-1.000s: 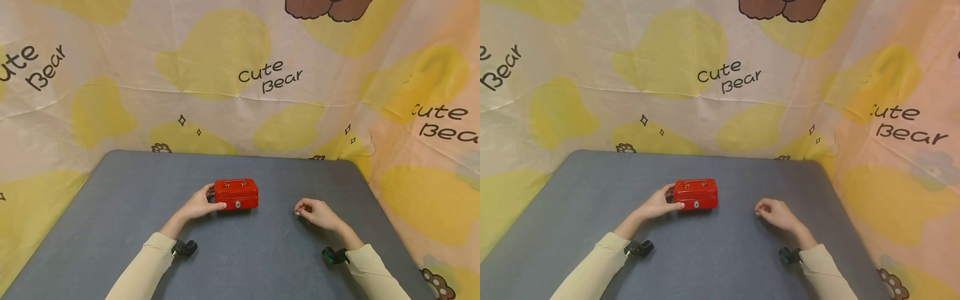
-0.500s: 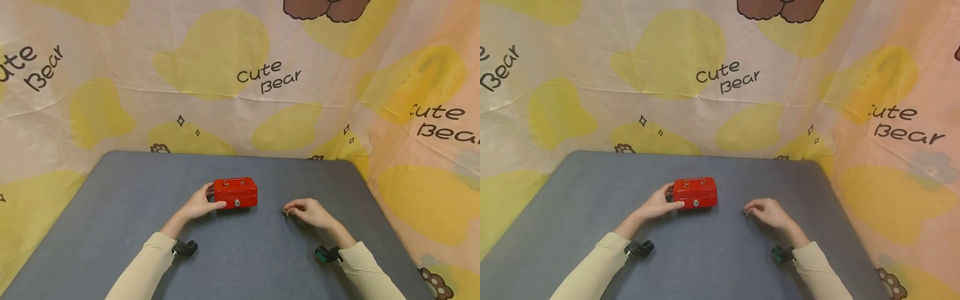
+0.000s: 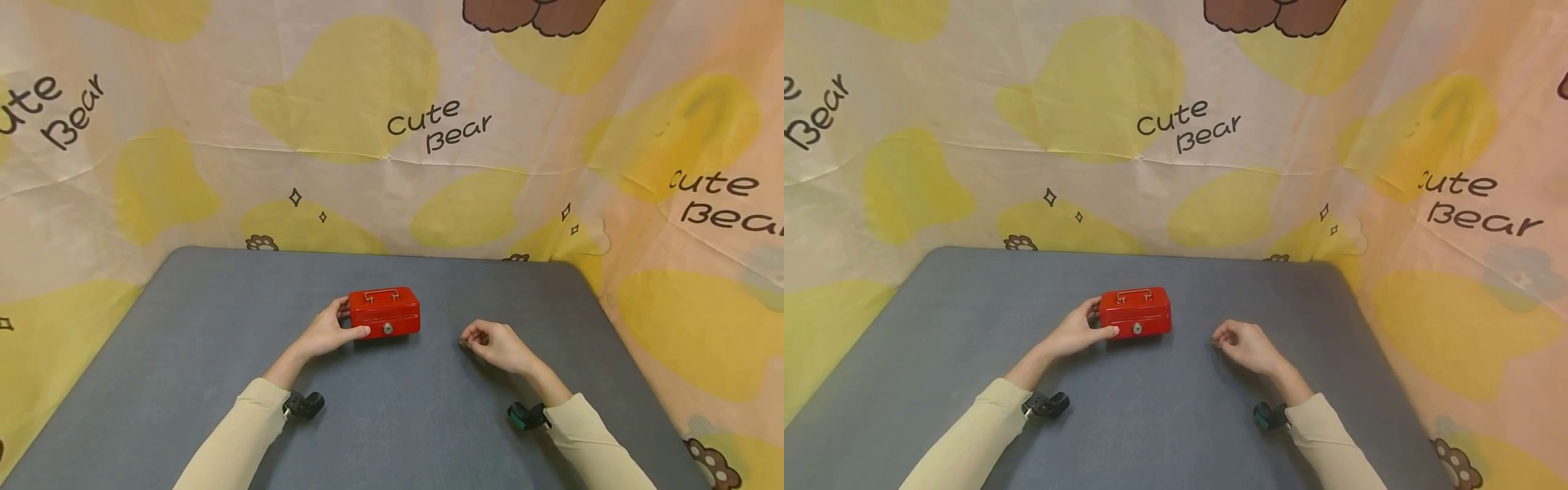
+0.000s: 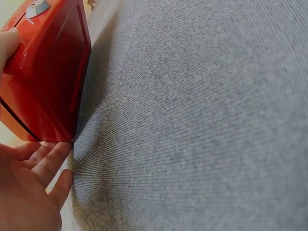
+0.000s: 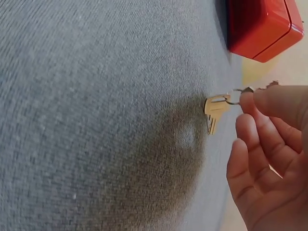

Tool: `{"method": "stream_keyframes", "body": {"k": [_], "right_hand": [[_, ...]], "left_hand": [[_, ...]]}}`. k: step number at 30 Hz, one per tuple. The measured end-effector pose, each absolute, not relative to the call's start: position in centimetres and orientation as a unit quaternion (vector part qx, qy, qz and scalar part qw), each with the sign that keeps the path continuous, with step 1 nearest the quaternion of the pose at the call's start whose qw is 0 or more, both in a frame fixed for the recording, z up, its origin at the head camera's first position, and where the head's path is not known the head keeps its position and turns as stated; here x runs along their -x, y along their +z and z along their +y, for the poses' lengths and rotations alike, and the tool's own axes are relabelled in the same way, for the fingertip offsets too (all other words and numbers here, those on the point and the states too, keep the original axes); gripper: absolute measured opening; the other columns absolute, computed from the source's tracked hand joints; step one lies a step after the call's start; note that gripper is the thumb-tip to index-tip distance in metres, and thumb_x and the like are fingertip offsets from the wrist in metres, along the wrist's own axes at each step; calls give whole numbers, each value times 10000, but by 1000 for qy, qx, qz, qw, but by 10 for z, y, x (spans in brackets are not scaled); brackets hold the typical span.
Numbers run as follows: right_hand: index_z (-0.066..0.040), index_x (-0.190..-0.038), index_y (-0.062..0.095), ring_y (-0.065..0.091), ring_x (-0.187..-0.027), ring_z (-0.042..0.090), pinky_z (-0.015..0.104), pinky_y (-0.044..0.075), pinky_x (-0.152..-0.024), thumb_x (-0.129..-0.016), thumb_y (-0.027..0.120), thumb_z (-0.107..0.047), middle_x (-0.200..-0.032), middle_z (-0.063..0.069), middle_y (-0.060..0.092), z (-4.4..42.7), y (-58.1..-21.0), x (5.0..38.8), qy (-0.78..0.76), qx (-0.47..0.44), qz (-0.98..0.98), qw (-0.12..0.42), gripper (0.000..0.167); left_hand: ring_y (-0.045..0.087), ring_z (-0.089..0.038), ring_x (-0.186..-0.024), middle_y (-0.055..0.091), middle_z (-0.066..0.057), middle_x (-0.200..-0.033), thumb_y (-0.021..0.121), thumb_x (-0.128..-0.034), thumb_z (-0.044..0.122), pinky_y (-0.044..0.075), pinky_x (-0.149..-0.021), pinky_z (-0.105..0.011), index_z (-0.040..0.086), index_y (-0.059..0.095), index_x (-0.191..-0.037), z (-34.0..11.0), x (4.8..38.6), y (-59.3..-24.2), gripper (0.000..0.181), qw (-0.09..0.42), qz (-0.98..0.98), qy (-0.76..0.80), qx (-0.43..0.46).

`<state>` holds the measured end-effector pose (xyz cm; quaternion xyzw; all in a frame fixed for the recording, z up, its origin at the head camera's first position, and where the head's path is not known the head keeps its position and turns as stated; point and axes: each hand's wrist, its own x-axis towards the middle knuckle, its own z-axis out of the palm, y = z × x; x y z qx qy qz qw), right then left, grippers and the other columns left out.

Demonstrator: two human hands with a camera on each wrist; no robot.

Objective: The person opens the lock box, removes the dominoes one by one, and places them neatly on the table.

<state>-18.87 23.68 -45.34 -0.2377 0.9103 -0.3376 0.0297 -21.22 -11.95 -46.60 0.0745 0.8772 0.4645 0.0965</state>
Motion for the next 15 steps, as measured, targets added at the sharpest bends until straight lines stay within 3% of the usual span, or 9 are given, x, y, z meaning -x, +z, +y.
{"method": "stream_keyframes", "body": {"k": [5, 15], "right_hand": [[-114, -829, 653, 562, -672, 27, 211, 492, -606, -815, 651, -31, -748, -66, 627, 231, -453, 190, -342, 236, 910, -13, 84], [-135, -789, 660, 519, -609, 13, 196, 451, -561, -809, 675, -67, -689, -96, 600, 218, -451, 190, -354, 238, 904, -42, 73]], "left_hand": [[481, -280, -1207, 479, -161, -1335, 719, -753, 435, 368, -1014, -452, -18, 274, -1403, -120, 213, -464, 909, 97, 876, 467, -74], [480, -278, -1202, 477, -159, -1336, 713, -759, 435, 356, -1021, -454, -21, 258, -1413, -121, 213, -464, 918, 98, 877, 464, -81]]}}
